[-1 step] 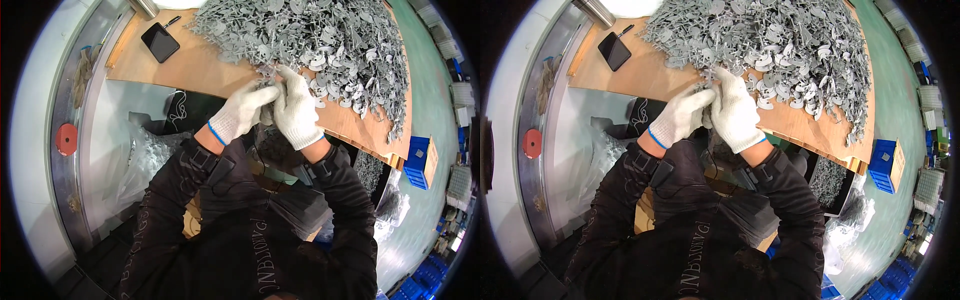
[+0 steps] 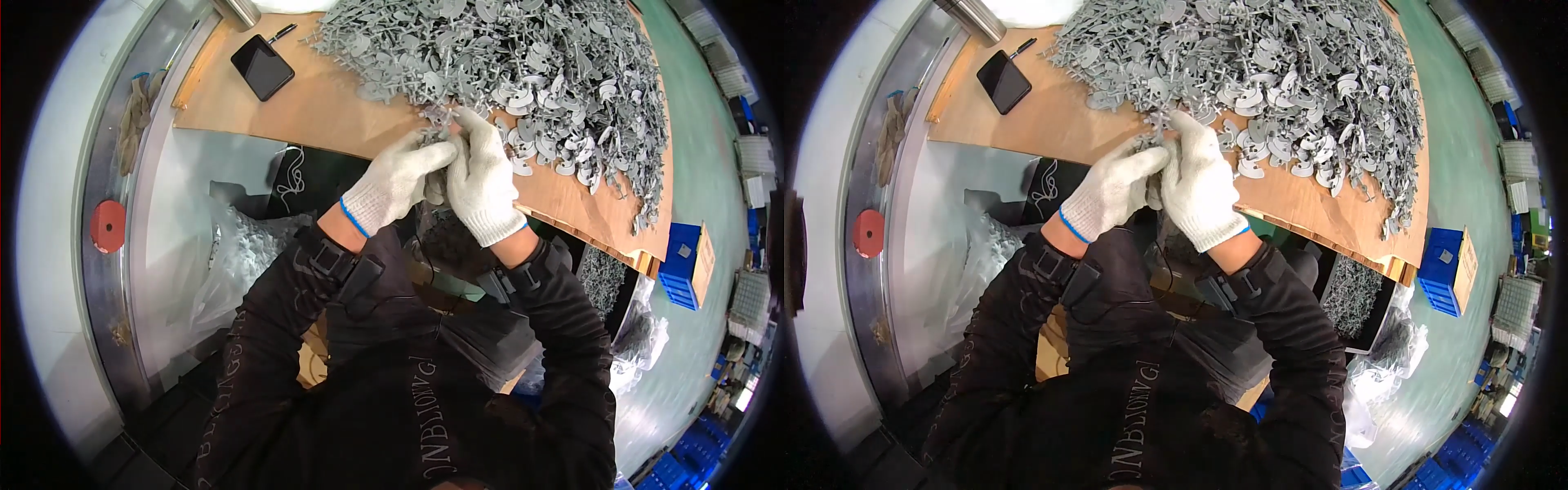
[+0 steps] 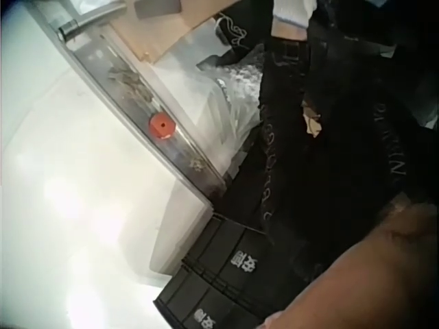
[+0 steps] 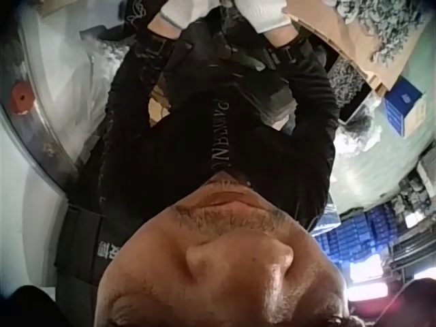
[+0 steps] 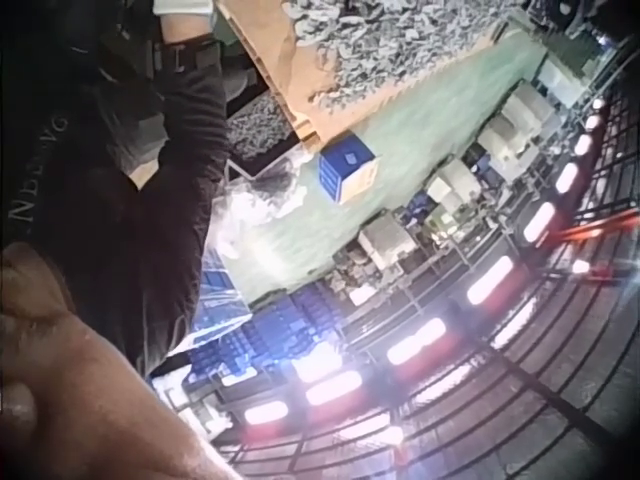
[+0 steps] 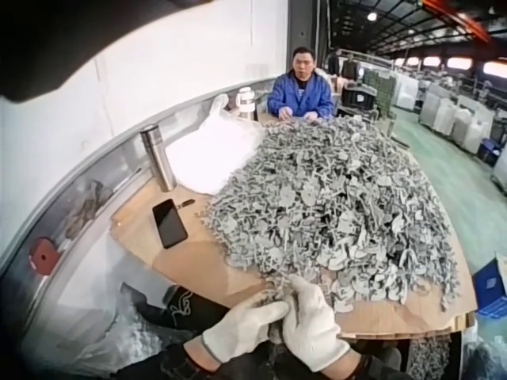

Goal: The person sorts through a pile of plastic parts on a table, inspecting individual pieces before placing them into a plastic-lined box or a black bin.

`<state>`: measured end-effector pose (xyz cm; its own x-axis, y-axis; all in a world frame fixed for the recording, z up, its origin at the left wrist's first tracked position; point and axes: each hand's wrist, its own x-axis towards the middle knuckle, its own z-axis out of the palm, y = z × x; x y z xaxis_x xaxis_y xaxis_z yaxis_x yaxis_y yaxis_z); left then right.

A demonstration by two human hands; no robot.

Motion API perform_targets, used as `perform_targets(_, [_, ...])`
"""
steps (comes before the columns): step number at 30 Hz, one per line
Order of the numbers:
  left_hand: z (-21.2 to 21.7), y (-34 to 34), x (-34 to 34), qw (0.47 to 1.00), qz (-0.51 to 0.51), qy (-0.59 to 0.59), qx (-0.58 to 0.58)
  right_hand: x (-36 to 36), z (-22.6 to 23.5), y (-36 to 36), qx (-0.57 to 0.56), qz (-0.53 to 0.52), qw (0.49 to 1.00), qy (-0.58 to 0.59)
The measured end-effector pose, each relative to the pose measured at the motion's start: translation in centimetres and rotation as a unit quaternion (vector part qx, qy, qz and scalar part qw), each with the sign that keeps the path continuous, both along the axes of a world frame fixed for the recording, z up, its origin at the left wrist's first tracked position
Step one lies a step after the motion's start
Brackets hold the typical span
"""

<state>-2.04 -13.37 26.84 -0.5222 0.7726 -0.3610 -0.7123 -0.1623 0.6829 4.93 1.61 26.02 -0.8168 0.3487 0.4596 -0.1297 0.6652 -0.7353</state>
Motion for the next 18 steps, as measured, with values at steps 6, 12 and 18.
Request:
perform_targets(6, [0.8,-0.9,-0.9,0.992,0.121,-0.016,-0.01,-0.1,2.0,-1.7,-0.138,0.05,0.988,-0.039])
perform_targets(12, [-2.3,-4.2,-6.4,0.982,0.164,0.095,0.024,-4.1,3.6,4.6,0.243,-0.032,0.969,-0.026])
perform_targets(18, [-2.7,-4.1,-6.9,0.976,0.205,0.046,0.054,-5.3,3.7,6.5,0.205,-0.045,0.962,-0.176])
